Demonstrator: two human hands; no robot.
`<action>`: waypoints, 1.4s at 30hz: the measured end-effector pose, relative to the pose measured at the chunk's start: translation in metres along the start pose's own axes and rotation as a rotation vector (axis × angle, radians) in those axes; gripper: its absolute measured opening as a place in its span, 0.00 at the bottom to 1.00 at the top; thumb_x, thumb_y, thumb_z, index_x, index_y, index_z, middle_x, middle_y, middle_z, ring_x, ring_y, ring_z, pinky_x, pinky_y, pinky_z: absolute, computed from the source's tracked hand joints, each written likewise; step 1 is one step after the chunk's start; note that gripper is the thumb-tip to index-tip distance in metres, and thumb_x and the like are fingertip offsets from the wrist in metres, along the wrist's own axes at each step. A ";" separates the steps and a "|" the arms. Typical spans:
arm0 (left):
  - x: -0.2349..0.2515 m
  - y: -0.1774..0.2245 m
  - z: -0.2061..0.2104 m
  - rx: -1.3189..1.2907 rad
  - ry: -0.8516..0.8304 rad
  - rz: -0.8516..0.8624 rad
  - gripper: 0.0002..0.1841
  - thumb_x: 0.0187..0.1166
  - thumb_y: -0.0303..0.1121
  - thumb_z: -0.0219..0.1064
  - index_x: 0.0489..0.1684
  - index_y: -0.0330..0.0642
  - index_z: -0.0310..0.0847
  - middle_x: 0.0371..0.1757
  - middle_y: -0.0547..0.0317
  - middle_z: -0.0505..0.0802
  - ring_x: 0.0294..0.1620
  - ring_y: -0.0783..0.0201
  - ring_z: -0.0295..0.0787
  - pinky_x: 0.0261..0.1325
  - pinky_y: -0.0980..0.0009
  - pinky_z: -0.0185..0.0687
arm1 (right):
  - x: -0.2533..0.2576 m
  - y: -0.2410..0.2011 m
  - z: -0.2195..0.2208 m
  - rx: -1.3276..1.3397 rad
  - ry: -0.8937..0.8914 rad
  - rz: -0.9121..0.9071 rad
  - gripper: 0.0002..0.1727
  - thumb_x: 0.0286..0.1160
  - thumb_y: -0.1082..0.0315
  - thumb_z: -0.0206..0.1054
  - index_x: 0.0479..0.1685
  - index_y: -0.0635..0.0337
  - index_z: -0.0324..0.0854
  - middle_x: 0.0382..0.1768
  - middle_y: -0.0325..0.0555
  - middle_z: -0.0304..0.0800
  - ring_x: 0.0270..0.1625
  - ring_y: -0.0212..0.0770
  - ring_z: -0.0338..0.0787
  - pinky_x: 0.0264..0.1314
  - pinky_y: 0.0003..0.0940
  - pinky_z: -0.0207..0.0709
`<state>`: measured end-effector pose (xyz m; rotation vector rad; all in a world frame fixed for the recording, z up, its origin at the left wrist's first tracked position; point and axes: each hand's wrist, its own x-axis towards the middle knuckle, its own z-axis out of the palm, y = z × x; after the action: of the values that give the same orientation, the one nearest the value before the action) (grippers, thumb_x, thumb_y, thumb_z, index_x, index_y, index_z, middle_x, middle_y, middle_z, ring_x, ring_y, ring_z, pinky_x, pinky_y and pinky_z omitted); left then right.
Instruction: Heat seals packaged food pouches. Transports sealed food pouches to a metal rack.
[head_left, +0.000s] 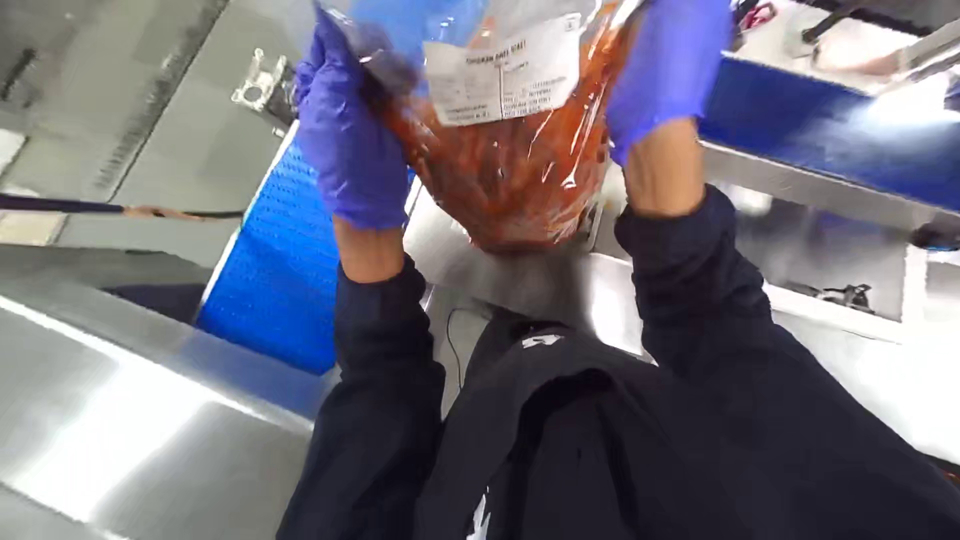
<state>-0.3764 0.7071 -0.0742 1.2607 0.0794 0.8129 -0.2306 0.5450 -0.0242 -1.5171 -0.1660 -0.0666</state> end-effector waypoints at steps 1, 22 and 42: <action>0.002 -0.014 -0.008 0.034 0.070 -0.112 0.15 0.96 0.32 0.41 0.60 0.42 0.75 0.47 0.67 0.90 0.51 0.74 0.89 0.61 0.73 0.85 | 0.003 0.026 0.013 -0.186 -0.029 0.082 0.14 0.89 0.66 0.55 0.33 0.59 0.80 0.27 0.37 0.79 0.33 0.30 0.81 0.42 0.30 0.78; -0.080 -0.091 -0.074 1.341 -0.989 -0.737 0.84 0.39 0.64 0.89 0.97 0.45 0.21 0.92 0.32 0.19 0.90 0.21 0.07 0.79 0.17 0.38 | -0.153 0.163 -0.019 -0.884 -0.965 -0.067 0.28 0.87 0.61 0.58 0.83 0.62 0.72 0.84 0.55 0.72 0.88 0.58 0.68 0.84 0.52 0.69; -0.083 -0.136 -0.057 1.547 -1.000 -0.605 0.90 0.26 0.60 0.93 0.97 0.54 0.19 0.94 0.43 0.18 0.90 0.23 0.05 0.71 0.09 0.32 | -0.105 0.152 0.031 -1.289 -1.180 0.274 0.16 0.76 0.63 0.72 0.51 0.69 0.86 0.54 0.68 0.88 0.61 0.68 0.87 0.56 0.67 0.79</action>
<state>-0.3961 0.6954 -0.2414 2.7410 0.2877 -0.7088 -0.3142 0.5777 -0.1887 -2.6638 -0.9867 1.1658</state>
